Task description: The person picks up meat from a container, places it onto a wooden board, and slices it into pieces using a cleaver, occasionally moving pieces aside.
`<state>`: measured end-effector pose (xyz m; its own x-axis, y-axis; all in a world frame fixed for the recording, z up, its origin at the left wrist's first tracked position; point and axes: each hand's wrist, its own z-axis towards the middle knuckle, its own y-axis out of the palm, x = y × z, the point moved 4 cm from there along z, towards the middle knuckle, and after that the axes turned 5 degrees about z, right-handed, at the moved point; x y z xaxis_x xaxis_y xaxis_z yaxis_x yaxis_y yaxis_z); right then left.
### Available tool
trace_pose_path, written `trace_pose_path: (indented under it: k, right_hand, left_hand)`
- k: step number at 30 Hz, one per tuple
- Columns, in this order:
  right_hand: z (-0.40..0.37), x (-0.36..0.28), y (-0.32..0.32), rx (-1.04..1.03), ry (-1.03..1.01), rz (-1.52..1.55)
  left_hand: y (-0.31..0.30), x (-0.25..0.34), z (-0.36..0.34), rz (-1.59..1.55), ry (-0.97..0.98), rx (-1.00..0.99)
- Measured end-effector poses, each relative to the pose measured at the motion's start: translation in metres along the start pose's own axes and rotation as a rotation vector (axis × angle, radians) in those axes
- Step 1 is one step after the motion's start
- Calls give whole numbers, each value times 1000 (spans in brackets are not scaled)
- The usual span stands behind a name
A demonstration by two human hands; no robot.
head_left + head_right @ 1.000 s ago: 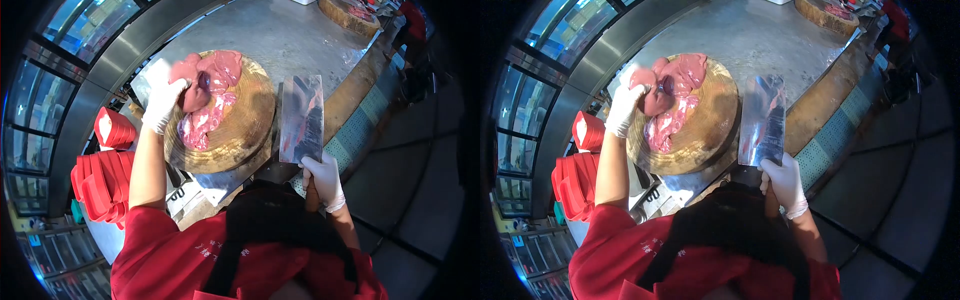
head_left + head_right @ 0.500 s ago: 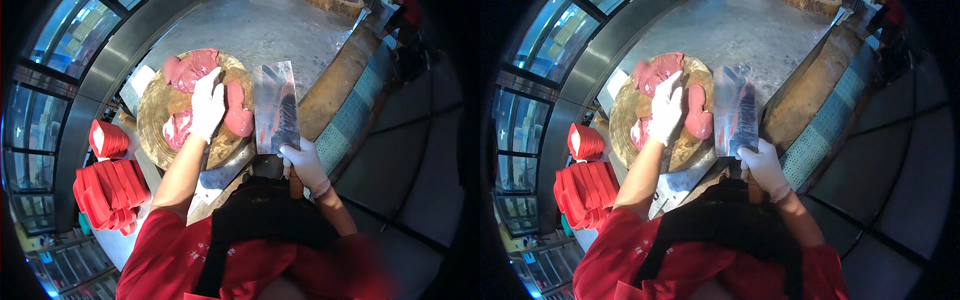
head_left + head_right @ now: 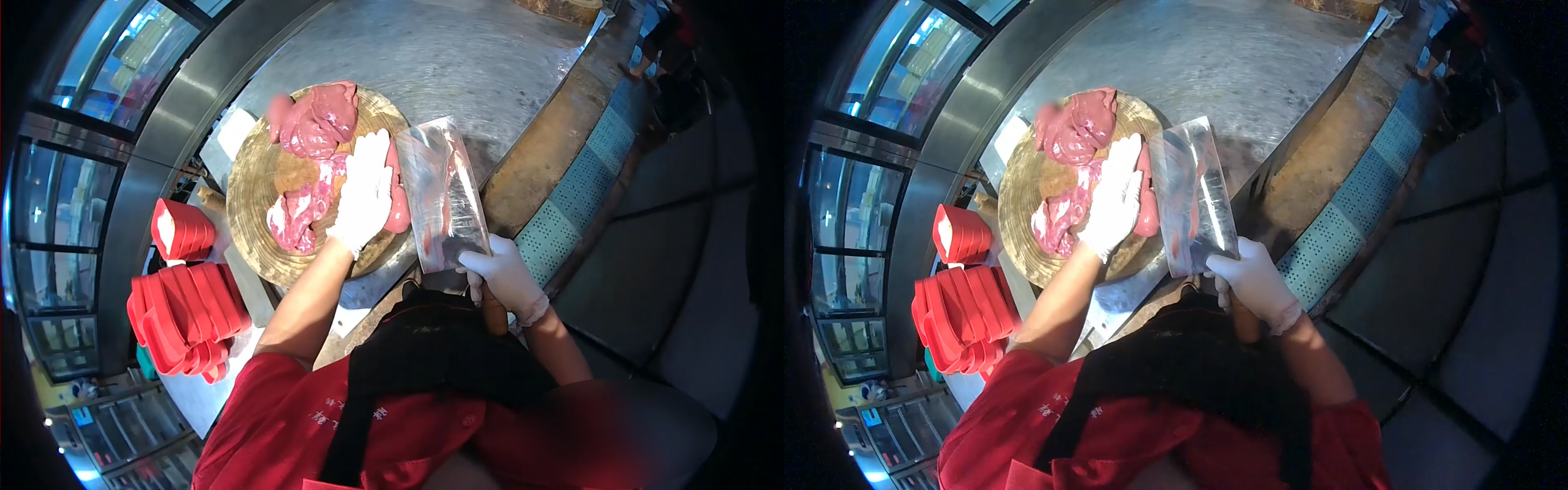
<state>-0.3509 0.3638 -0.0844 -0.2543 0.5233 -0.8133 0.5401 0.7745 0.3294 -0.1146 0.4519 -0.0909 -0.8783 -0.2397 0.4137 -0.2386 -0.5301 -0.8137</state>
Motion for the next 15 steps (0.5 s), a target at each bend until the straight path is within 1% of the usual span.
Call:
trace_pose_path:
  k: [2, 4, 7, 8, 10, 13, 15]
  right_hand:
    - [3, -3, 2, 0, 9, 4]
    - [12, -5, 4, 32, -10, 6]
    - [42, -12, 5, 60, -28, 14]
    - [52, -21, 5, 18, 13, -13]
    - [78, -28, 5, 0, 17, 64]
    - [76, -22, 7, -16, -23, -5]
    - [49, -5, 6, -38, -31, -43]
  left_hand:
    - [1, -1, 0, 3, -10, 2]
    - [5, -5, -3, -44, 3, -70]
    - [6, -6, -4, -19, 42, -56]
    - [6, -5, -5, -20, 41, -61]
    - [-1, 3, -1, 56, 80, 7]
    - [-3, 1, 0, 15, 48, 5]
    - [-4, 4, -2, 17, 48, -9]
